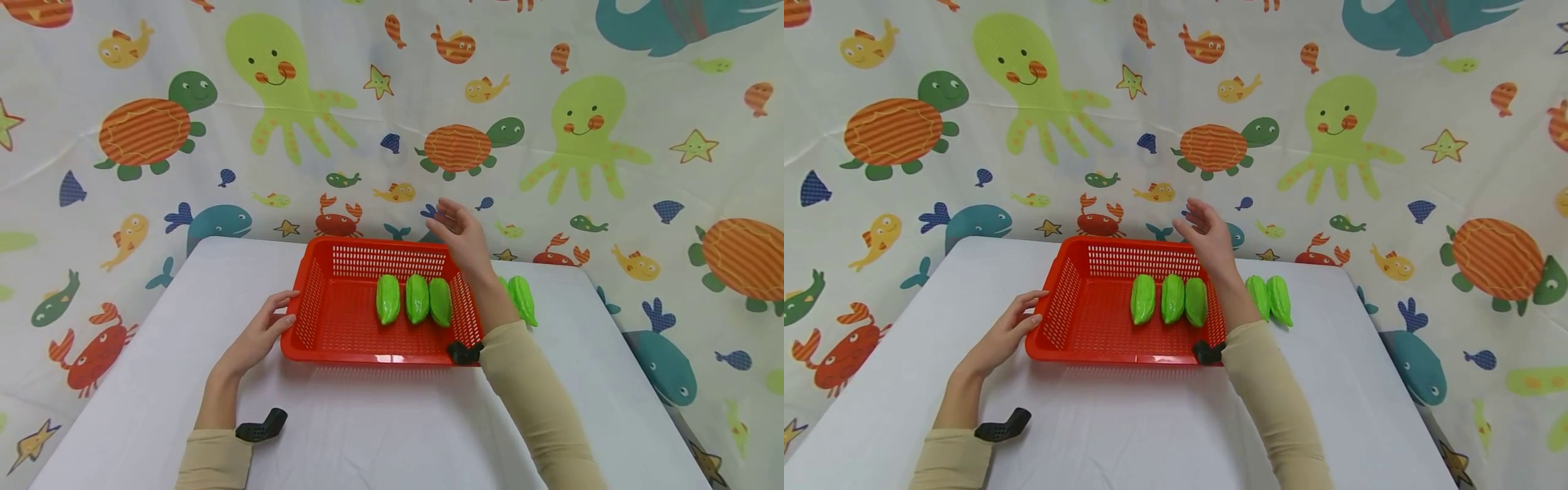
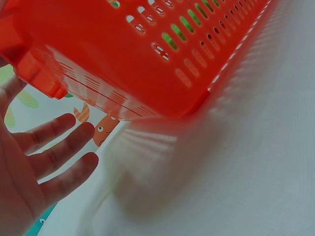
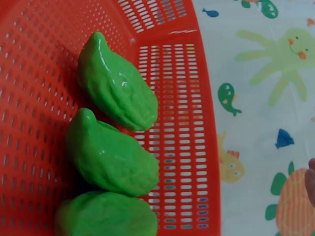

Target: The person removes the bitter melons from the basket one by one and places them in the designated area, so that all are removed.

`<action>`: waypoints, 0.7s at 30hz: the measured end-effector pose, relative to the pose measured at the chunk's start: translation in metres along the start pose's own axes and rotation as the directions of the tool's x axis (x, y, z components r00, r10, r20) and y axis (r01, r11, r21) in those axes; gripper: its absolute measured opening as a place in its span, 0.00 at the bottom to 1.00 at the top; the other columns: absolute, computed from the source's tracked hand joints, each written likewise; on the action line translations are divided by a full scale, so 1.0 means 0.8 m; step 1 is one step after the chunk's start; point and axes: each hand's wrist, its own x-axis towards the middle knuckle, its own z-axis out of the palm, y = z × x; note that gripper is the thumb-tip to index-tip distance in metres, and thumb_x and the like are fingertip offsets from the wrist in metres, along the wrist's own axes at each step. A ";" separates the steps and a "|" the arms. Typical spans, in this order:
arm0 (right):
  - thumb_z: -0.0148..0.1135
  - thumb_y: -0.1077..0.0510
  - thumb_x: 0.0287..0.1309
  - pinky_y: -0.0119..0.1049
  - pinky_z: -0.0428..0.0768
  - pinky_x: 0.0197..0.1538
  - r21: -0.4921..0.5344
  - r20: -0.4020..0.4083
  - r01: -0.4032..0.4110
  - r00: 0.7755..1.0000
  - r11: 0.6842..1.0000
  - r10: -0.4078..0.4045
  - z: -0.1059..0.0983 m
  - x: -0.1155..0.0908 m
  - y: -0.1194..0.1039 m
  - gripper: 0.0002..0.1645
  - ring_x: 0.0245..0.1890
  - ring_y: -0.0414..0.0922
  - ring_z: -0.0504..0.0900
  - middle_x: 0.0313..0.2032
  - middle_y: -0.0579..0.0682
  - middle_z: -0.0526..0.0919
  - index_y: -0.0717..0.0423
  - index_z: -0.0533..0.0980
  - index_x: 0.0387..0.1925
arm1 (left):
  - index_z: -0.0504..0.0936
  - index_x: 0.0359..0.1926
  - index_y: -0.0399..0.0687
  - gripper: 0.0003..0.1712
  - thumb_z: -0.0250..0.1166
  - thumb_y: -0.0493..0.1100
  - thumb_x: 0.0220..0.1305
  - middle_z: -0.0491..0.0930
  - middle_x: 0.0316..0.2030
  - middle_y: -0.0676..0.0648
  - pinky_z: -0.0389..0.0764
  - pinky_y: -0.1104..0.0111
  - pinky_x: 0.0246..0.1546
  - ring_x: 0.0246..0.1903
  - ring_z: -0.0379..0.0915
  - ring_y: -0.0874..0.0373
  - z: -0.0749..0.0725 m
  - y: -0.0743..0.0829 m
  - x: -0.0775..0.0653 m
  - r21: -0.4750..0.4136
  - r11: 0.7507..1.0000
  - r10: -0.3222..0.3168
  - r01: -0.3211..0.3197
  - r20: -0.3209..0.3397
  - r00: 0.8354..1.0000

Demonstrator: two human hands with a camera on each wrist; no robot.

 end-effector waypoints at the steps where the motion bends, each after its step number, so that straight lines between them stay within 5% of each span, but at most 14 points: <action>1: 0.66 0.49 0.61 0.45 0.70 0.65 -0.003 0.004 -0.008 1.000 1.000 0.008 0.002 0.002 0.002 0.34 0.64 0.49 0.70 0.64 0.48 0.71 0.48 0.68 0.67 | 0.56 0.72 0.59 0.33 0.56 0.53 0.72 0.57 0.69 0.39 0.77 0.47 0.52 0.61 0.64 0.38 0.000 0.000 0.000 0.000 1.000 -0.003 0.003 0.000 1.000; 21: 0.65 0.52 0.63 0.44 0.69 0.65 -0.070 0.079 0.010 0.997 0.997 -0.005 0.028 0.030 0.043 0.34 0.63 0.48 0.71 0.65 0.50 0.72 0.51 0.67 0.68 | 0.57 0.72 0.60 0.33 0.57 0.54 0.71 0.56 0.69 0.40 0.76 0.47 0.54 0.62 0.64 0.39 0.001 0.001 -0.001 0.000 1.000 -0.025 0.025 -0.003 1.000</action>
